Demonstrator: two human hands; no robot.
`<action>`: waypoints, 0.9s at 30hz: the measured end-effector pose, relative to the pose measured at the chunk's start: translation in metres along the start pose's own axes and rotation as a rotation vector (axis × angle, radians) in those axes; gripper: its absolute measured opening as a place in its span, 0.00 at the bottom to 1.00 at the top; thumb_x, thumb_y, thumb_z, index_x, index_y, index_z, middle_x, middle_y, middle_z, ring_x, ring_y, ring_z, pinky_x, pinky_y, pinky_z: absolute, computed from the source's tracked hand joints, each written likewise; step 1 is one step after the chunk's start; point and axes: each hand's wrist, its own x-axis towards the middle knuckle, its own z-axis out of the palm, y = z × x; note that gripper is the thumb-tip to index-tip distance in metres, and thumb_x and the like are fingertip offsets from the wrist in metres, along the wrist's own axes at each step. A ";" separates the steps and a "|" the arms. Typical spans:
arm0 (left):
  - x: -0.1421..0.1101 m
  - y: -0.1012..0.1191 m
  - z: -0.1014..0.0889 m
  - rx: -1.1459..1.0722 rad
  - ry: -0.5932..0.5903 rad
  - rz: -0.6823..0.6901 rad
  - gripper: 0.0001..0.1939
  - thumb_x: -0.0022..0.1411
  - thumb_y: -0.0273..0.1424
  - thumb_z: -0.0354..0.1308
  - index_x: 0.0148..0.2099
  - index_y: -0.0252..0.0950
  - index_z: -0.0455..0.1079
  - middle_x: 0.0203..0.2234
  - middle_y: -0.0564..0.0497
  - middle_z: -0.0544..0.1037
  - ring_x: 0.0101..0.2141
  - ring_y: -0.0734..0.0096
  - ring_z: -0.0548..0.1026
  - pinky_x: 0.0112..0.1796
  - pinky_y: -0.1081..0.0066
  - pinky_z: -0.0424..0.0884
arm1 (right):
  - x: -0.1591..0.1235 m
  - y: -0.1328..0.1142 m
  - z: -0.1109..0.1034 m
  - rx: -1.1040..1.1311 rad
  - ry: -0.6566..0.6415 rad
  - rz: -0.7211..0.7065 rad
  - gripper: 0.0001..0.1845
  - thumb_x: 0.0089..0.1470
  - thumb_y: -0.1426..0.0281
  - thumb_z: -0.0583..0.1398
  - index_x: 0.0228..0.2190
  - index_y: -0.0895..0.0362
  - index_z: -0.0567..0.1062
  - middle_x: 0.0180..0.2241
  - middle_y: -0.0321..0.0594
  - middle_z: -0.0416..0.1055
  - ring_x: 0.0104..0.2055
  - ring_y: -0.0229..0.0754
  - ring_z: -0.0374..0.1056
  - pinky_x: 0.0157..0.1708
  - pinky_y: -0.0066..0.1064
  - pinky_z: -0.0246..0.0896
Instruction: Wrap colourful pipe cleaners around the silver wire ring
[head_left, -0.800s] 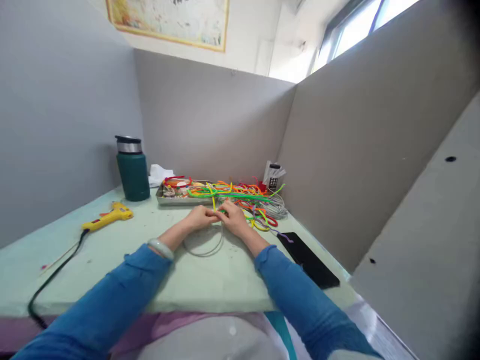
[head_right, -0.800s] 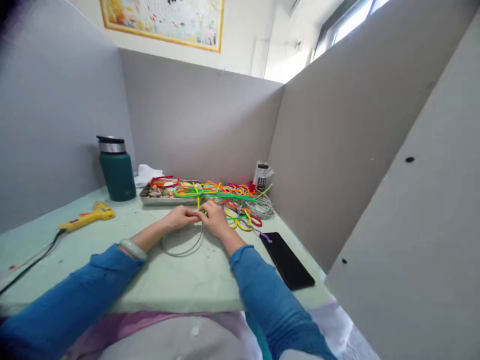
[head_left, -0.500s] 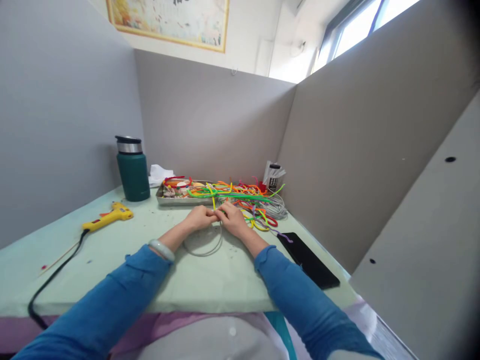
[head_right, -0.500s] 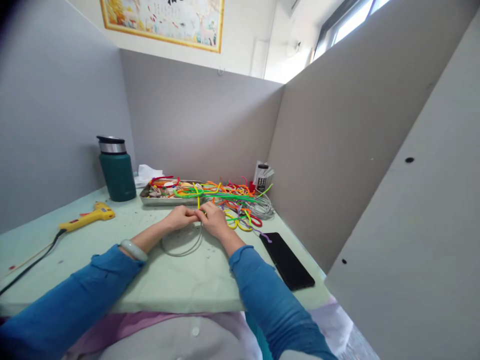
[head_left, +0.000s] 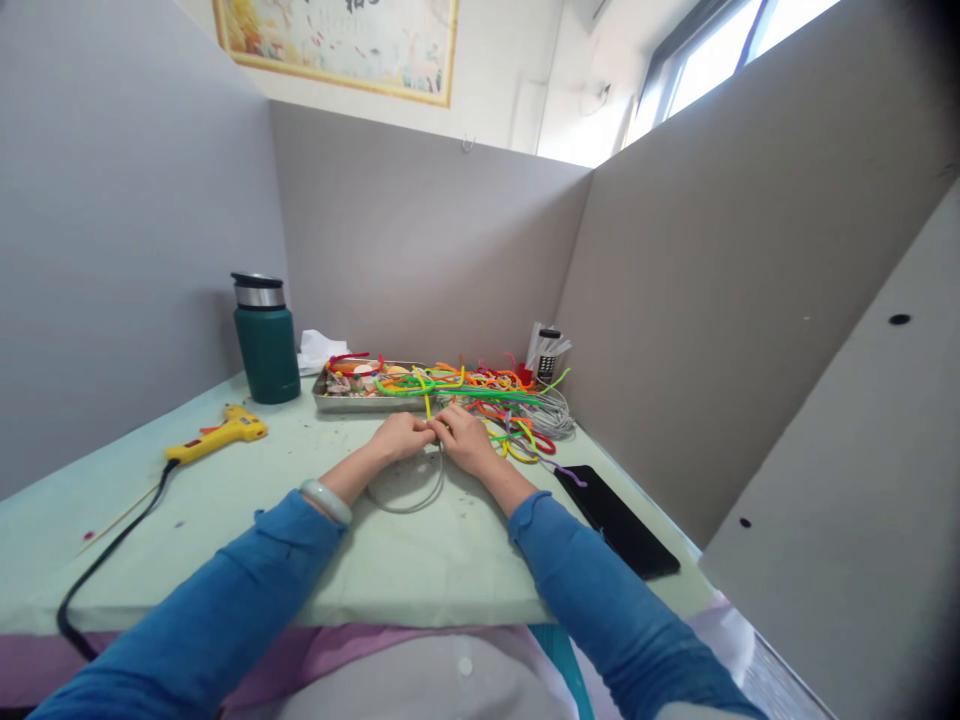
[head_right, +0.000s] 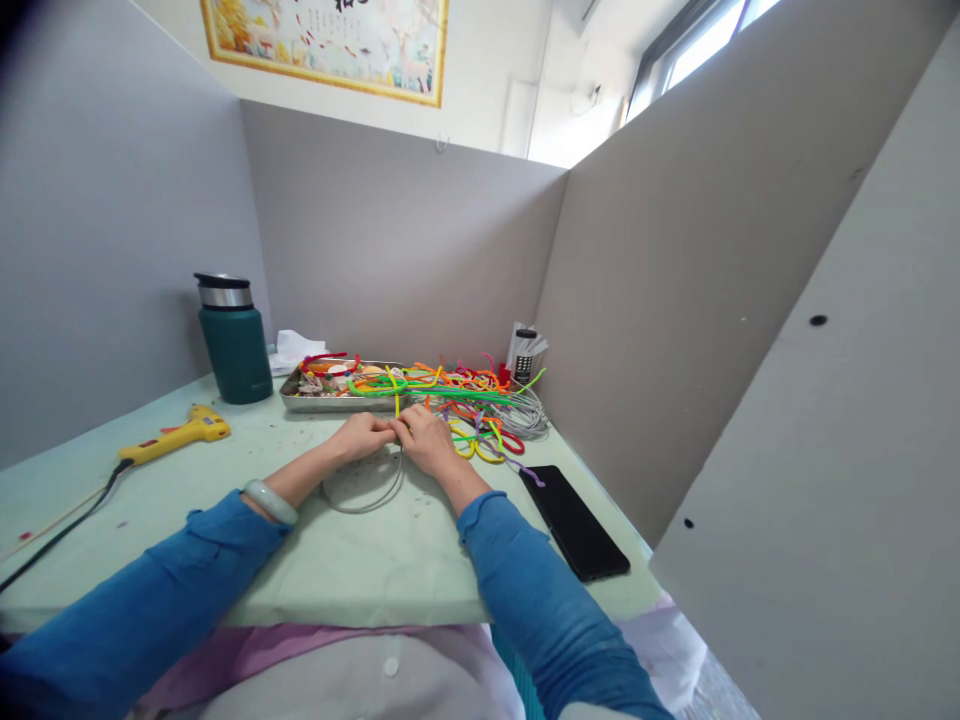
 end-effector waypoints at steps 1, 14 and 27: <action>0.000 0.001 0.000 0.001 0.001 -0.002 0.20 0.50 0.43 0.47 0.24 0.34 0.72 0.16 0.53 0.67 0.22 0.73 0.63 0.25 0.75 0.53 | 0.000 0.000 0.000 -0.003 0.002 -0.001 0.14 0.58 0.63 0.50 0.28 0.56 0.70 0.31 0.38 0.65 0.33 0.35 0.60 0.30 0.26 0.49; -0.002 0.000 0.001 -0.192 -0.059 0.000 0.17 0.47 0.42 0.49 0.17 0.35 0.59 0.12 0.57 0.53 0.17 0.78 0.53 0.21 0.74 0.47 | 0.001 0.008 0.003 -0.007 0.021 0.031 0.14 0.56 0.63 0.52 0.24 0.57 0.70 0.26 0.36 0.65 0.29 0.34 0.59 0.28 0.25 0.47; -0.003 -0.004 -0.003 -0.316 -0.102 -0.042 0.19 0.44 0.44 0.55 0.27 0.32 0.72 0.14 0.57 0.60 0.18 0.79 0.53 0.21 0.75 0.48 | 0.000 0.004 -0.004 0.022 -0.049 0.020 0.11 0.52 0.62 0.57 0.29 0.56 0.73 0.29 0.38 0.71 0.31 0.36 0.64 0.30 0.26 0.50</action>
